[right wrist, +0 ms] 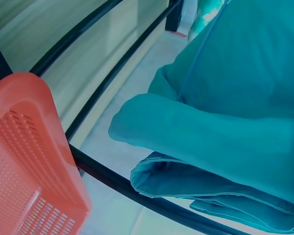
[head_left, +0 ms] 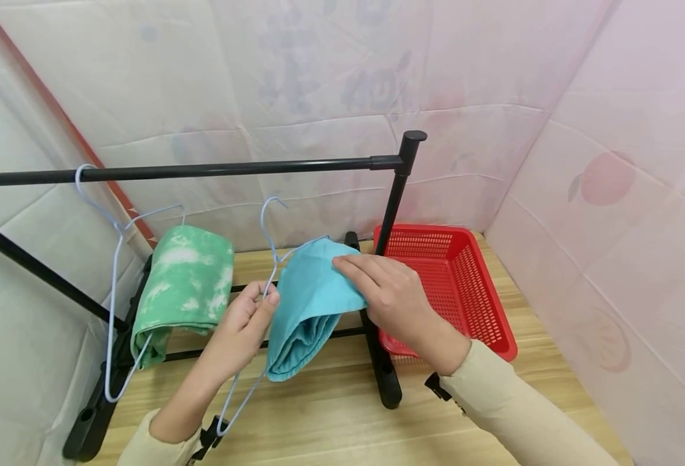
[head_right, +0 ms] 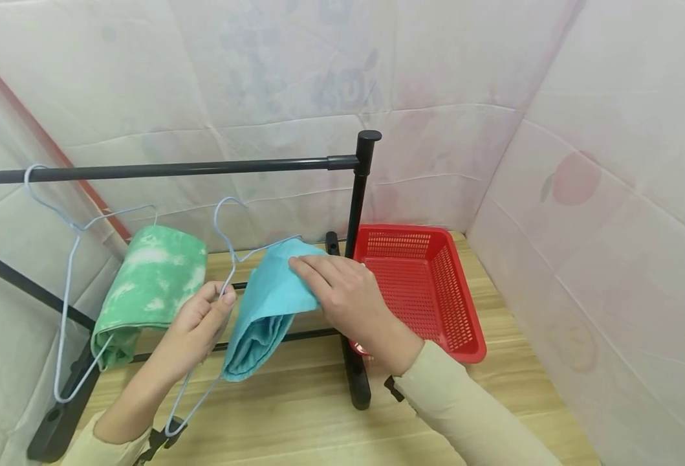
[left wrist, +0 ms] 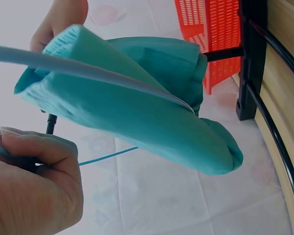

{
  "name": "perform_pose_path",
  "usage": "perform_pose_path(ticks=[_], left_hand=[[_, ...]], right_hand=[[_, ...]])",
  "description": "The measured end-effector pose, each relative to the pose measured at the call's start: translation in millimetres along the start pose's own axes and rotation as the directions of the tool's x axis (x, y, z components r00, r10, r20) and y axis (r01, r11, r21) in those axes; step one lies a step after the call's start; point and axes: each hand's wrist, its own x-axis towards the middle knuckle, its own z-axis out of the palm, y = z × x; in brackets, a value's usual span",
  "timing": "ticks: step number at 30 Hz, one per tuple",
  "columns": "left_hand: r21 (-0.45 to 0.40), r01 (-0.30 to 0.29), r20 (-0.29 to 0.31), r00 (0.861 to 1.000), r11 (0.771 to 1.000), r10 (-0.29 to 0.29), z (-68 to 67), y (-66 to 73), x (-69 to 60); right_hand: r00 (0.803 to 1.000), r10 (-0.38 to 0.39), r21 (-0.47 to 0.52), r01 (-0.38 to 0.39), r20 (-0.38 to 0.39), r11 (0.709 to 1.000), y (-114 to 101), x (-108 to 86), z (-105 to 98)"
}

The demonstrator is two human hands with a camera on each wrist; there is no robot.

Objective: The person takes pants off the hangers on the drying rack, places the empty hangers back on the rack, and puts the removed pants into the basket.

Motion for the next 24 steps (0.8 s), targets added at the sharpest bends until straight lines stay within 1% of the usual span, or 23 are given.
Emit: perform_pose_path(ticks=[2, 6, 11, 16, 20, 24], left_hand=[[0.012, 0.012, -0.005, 1.0, 1.0, -0.011, 0.8, -0.1, 0.4], [0.038, 0.008, -0.019, 1.0, 0.999, -0.008, 1.9, 0.1, 1.4], [0.074, 0.01, -0.04, 0.999, 0.997, -0.007, 2.1, 0.0, 1.3], [0.117, 0.025, -0.053, 0.998, 0.993, -0.019, 1.5, -2.0, 0.9], [0.126, 0.033, -0.049, 0.998, 0.992, -0.027, 1.2, -4.2, 0.4], [0.123, 0.036, -0.045, 0.998, 0.992, -0.031, 0.5, -4.1, 0.6]], right_hand=[[1.0, 0.004, 0.001, -0.004, 0.004, 1.0, 0, 0.5, -3], [1.0, 0.001, 0.002, -0.001, -0.016, 1.0, 0, 1.7, -10], [0.996, -0.031, 0.018, 0.033, -0.087, 0.999, -1, 8.0, -18], [0.985, -0.059, 0.021, 0.064, -0.165, 0.998, -2, 14.6, -29], [0.98, -0.064, 0.027, 0.07, -0.187, 0.997, -3, 15.7, -41], [0.978, -0.046, 0.044, 0.057, -0.204, 0.997, -2, 15.3, -55]])
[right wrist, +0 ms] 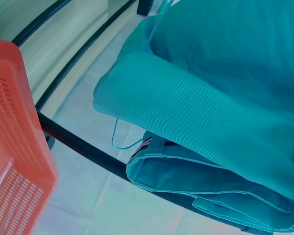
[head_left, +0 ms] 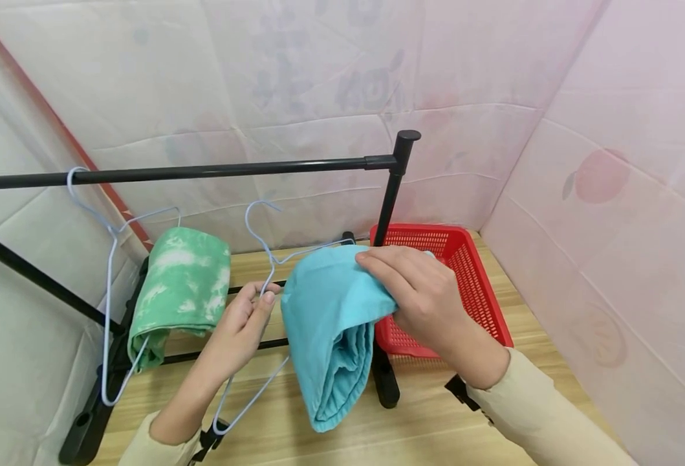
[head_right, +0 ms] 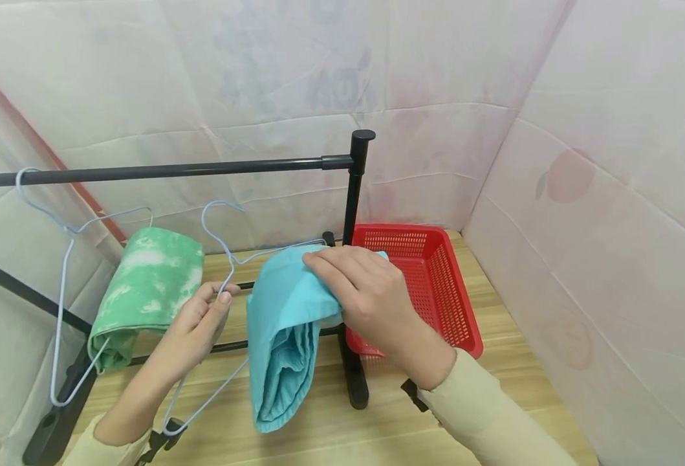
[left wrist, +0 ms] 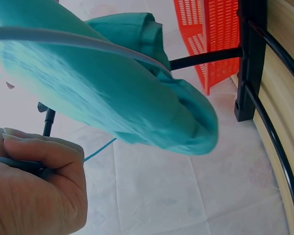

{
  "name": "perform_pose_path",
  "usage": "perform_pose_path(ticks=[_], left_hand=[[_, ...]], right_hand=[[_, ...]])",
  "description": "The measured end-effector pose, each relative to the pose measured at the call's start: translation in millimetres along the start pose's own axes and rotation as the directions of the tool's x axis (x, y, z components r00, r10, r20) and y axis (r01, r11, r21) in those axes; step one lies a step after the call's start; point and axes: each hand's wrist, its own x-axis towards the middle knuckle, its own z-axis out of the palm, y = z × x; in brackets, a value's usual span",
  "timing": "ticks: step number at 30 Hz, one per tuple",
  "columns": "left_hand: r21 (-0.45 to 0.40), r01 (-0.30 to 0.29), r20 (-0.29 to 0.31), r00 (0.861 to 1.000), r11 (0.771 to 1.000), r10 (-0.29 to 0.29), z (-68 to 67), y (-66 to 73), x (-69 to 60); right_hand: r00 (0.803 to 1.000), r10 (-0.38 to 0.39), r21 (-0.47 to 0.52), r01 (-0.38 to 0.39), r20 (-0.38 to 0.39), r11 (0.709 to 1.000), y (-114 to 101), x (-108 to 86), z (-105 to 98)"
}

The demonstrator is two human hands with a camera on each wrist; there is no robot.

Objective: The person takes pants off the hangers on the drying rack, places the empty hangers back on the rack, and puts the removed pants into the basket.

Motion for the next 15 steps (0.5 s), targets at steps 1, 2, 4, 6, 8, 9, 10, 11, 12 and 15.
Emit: perform_pose_path(ticks=[1, 2, 4, 6, 8, 9, 10, 11, 12, 15], left_hand=[[0.0, -0.002, -0.001, 1.0, 1.0, 0.002, -0.2, 0.3, 0.5], [-0.002, -0.002, -0.001, 1.0, 1.0, 0.002, -0.3, 0.7, 0.9], [-0.004, -0.004, -0.003, 1.0, 1.0, 0.004, -0.2, 1.3, 1.5], [-0.008, -0.007, -0.001, 1.0, 1.0, 0.007, -0.1, 1.3, 1.9], [-0.017, -0.01, 0.004, 1.0, 1.0, 0.01, 0.5, 1.0, 2.0], [-0.021, -0.013, 0.006, 1.0, 1.0, 0.013, 0.7, 0.8, 2.1], [-0.025, -0.016, 0.006, 1.0, 1.0, 0.016, 1.0, 0.4, 2.3], [-0.029, -0.019, 0.006, 1.0, 0.999, 0.019, 1.1, 0.1, 2.6], [-0.034, -0.022, 0.006, 1.0, 0.999, 0.022, 1.3, -0.2, 3.0], [-0.041, -0.032, 0.005, 0.999, 0.999, 0.032, 1.7, -1.0, 4.4]], right_hand=[[1.0, 0.005, 0.003, -0.005, -0.007, 1.0, 0, 0.6, -4], [1.0, 0.01, 0.003, -0.01, -0.012, 1.0, 1, 1.1, -8], [0.999, 0.021, 0.004, -0.021, -0.026, 1.0, 1, 1.4, -15], [0.999, 0.031, -0.001, -0.031, -0.038, 1.0, 0, 1.0, -22], [0.998, 0.033, -0.003, -0.034, -0.06, 0.999, 0, 0.5, -29], [0.997, 0.033, -0.002, -0.033, -0.076, 0.999, 0, 0.4, -32], [0.995, 0.032, -0.001, -0.033, -0.089, 0.999, -1, 0.1, -35], [0.994, 0.03, -0.001, -0.031, -0.104, 1.0, -1, -0.3, -38], [0.992, 0.027, -0.001, -0.027, -0.121, 1.0, -1, -0.5, -40], [0.983, 0.02, -0.002, -0.021, -0.181, 1.0, 1, -1.6, -45]])
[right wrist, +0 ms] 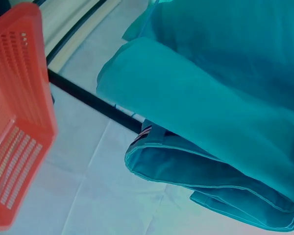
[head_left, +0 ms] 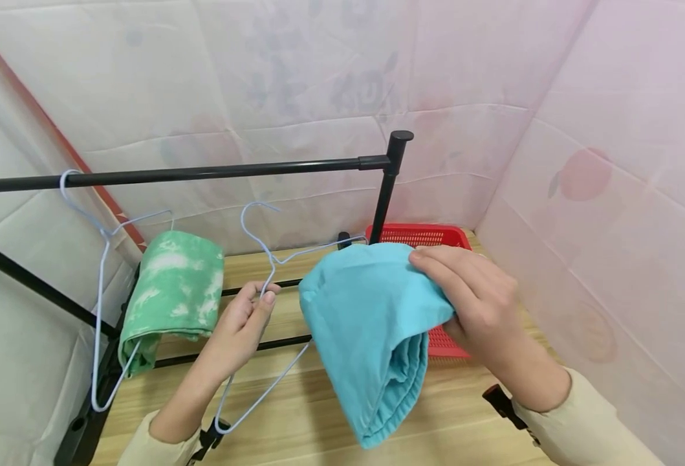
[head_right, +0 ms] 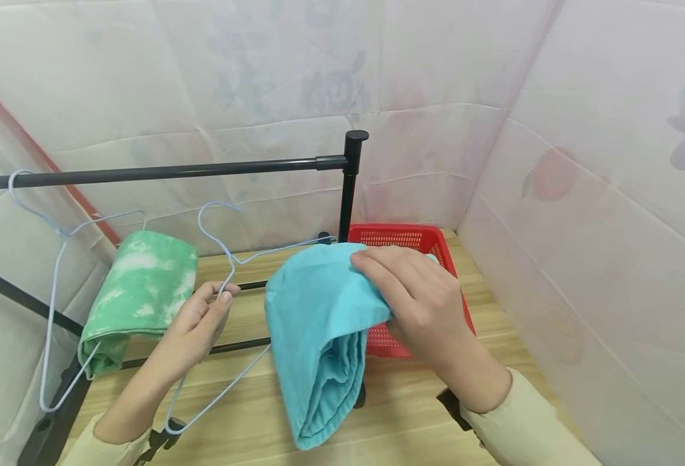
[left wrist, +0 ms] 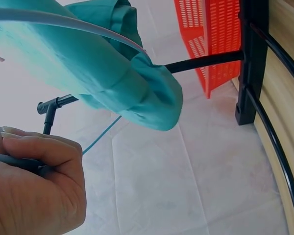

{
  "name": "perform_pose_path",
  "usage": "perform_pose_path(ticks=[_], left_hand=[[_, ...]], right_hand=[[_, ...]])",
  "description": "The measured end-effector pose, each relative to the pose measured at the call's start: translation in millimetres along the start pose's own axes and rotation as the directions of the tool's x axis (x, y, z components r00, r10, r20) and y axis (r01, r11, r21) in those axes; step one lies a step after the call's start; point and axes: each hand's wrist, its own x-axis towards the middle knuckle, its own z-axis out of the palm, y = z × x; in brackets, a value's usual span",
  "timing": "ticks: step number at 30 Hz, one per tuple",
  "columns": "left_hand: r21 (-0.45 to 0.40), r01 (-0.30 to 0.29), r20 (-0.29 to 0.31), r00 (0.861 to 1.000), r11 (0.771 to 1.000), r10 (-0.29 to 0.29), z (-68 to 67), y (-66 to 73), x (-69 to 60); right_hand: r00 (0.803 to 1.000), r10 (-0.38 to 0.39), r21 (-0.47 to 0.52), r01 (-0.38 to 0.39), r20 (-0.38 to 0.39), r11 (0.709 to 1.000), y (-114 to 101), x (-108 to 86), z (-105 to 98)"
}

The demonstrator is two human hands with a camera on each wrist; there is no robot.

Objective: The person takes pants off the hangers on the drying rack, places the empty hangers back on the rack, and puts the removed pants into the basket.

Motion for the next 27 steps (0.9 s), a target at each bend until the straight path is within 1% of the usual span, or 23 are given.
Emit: perform_pose_path(ticks=[4, 8, 13, 18, 23, 26, 27], left_hand=[[-0.013, -0.012, 0.006, 1.0, 1.0, 0.012, -0.1, -1.1, 1.8], [-0.037, -0.021, 0.013, 1.0, 0.999, 0.021, 0.1, -2.0, 2.9], [-0.073, -0.011, 0.034, 0.999, 0.997, 0.013, 0.4, -1.9, 3.7], [-0.076, -0.009, 0.041, 0.999, 0.997, 0.012, 0.5, -1.7, 3.7], [-0.08, -0.012, 0.05, 0.999, 0.997, 0.016, 0.3, -2.8, 2.5], [-0.098, -0.025, 0.062, 0.998, 0.995, 0.031, 0.2, -3.4, 2.4], [-0.102, -0.03, 0.066, 0.997, 0.994, 0.037, 0.2, -3.6, 2.5]], right_hand=[[0.998, 0.011, -0.022, -0.012, -0.055, 1.0, 4, -2.7, -6], [0.995, 0.04, -0.053, -0.045, -0.086, 0.998, 7, -5.9, -13], [0.991, 0.061, -0.091, -0.071, -0.115, 0.993, 10, -7.8, -21], [0.986, 0.062, -0.131, -0.083, -0.154, 0.988, 12, -7.6, -28], [0.984, 0.069, -0.154, -0.095, -0.163, 0.983, 17, -11.1, -37], [0.987, 0.07, -0.182, -0.097, -0.147, 0.979, 21, -16.1, -44], [0.989, 0.072, -0.196, -0.097, -0.132, 0.976, 22, -18.1, -48]])
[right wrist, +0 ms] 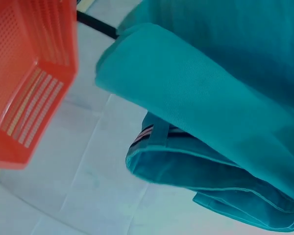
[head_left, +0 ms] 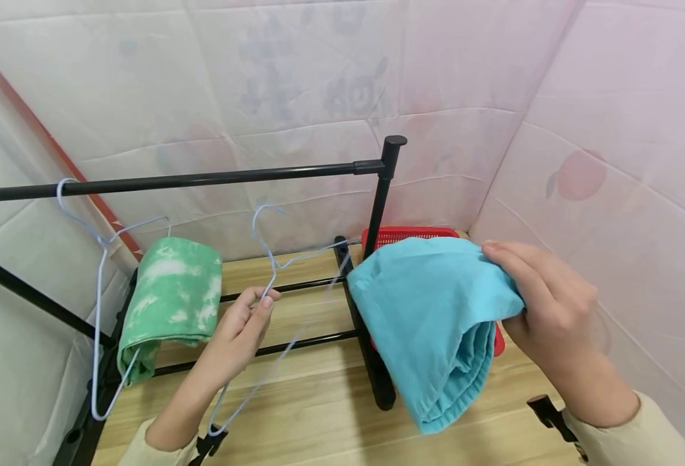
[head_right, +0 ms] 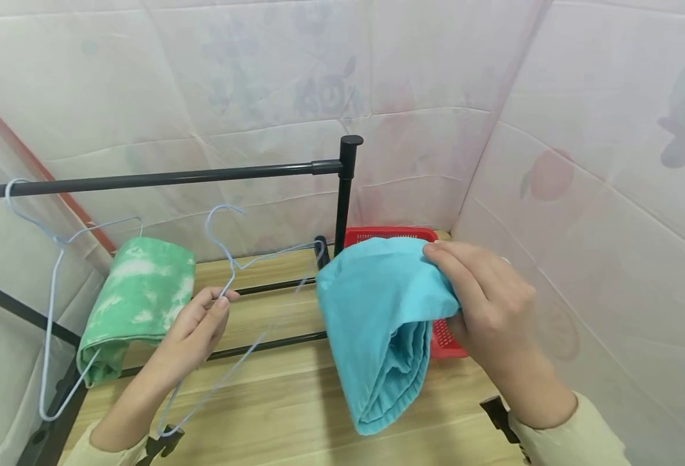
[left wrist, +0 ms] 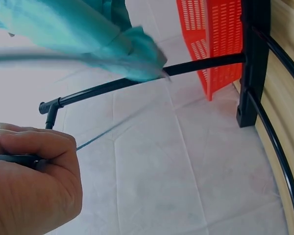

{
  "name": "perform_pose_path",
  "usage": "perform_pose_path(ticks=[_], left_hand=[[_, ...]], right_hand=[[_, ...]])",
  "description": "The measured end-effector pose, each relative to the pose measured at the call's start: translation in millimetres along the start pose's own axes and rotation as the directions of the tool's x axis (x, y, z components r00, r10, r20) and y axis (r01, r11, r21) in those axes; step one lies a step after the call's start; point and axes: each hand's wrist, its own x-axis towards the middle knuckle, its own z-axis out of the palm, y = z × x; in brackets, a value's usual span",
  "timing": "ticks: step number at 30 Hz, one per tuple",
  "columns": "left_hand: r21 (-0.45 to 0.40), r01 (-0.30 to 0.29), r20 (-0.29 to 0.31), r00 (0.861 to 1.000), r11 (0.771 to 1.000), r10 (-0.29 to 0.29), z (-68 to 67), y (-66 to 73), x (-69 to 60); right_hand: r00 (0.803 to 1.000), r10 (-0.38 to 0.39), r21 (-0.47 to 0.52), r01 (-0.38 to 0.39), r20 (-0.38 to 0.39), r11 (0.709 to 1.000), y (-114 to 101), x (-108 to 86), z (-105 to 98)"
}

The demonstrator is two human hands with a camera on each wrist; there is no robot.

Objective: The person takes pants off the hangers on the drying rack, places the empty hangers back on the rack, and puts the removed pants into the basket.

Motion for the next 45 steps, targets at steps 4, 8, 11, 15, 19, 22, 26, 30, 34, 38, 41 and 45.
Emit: perform_pose_path(ticks=[4, 8, 11, 15, 19, 22, 26, 30, 34, 38, 41, 45], left_hand=[[-0.021, -0.011, 0.012, 1.0, 1.0, 0.011, 0.1, -0.8, 0.0], [-0.033, -0.002, 0.011, 1.0, 0.999, 0.002, -0.4, -1.4, -0.1], [-0.034, -0.001, 0.009, 1.0, 0.999, 0.002, -1.4, -1.7, -0.4], [-0.029, 0.003, 0.013, 1.0, 1.0, -0.002, -3.0, -1.3, -1.8], [-0.029, 0.008, 0.004, 1.0, 1.0, -0.008, -3.1, -1.1, -5.6], [-0.03, 0.002, -0.003, 1.0, 1.0, -0.002, -2.8, -1.6, -8.9], [-0.024, 0.009, -0.011, 1.0, 1.0, -0.009, -2.6, -1.8, -12.4], [-0.028, 0.022, -0.021, 1.0, 0.999, -0.022, -2.9, -2.2, -14.1], [-0.037, 0.022, -0.03, 0.999, 0.999, -0.023, -2.9, -2.5, -14.8], [-0.042, 0.023, -0.034, 0.999, 0.999, -0.024, -1.7, -2.7, -14.8], [-0.044, 0.026, -0.031, 0.999, 0.999, -0.028, -0.6, -3.2, -15.1], [-0.042, 0.021, -0.028, 0.999, 0.999, -0.023, 0.3, -4.4, -14.5]], right_hand=[[0.998, -0.004, -0.051, 0.008, 0.069, 0.999, 9, -6.9, -9], [0.988, 0.015, -0.097, 0.0, 0.152, 0.995, 21, -14.5, -13], [0.974, 0.036, -0.129, -0.007, 0.222, 0.992, 31, -20.4, -13], [0.949, 0.058, -0.149, -0.011, 0.309, 0.989, 46, -28.9, -8], [0.909, 0.085, -0.154, -0.023, 0.409, 0.988, 65, -38.3, 1], [0.878, 0.109, -0.165, -0.035, 0.465, 0.986, 79, -44.5, 9], [0.841, 0.129, -0.177, -0.04, 0.526, 0.983, 93, -50.2, 20], [0.818, 0.122, -0.158, -0.039, 0.562, 0.987, 106, -55.4, 34], [0.811, 0.11, -0.152, -0.026, 0.574, 0.988, 118, -61.8, 49], [0.785, 0.136, -0.17, -0.039, 0.605, 0.985, 128, -70.3, 58], [0.769, 0.163, -0.182, -0.061, 0.619, 0.981, 135, -77.8, 62], [0.748, 0.179, -0.191, -0.071, 0.639, 0.979, 140, -89.0, 65]])
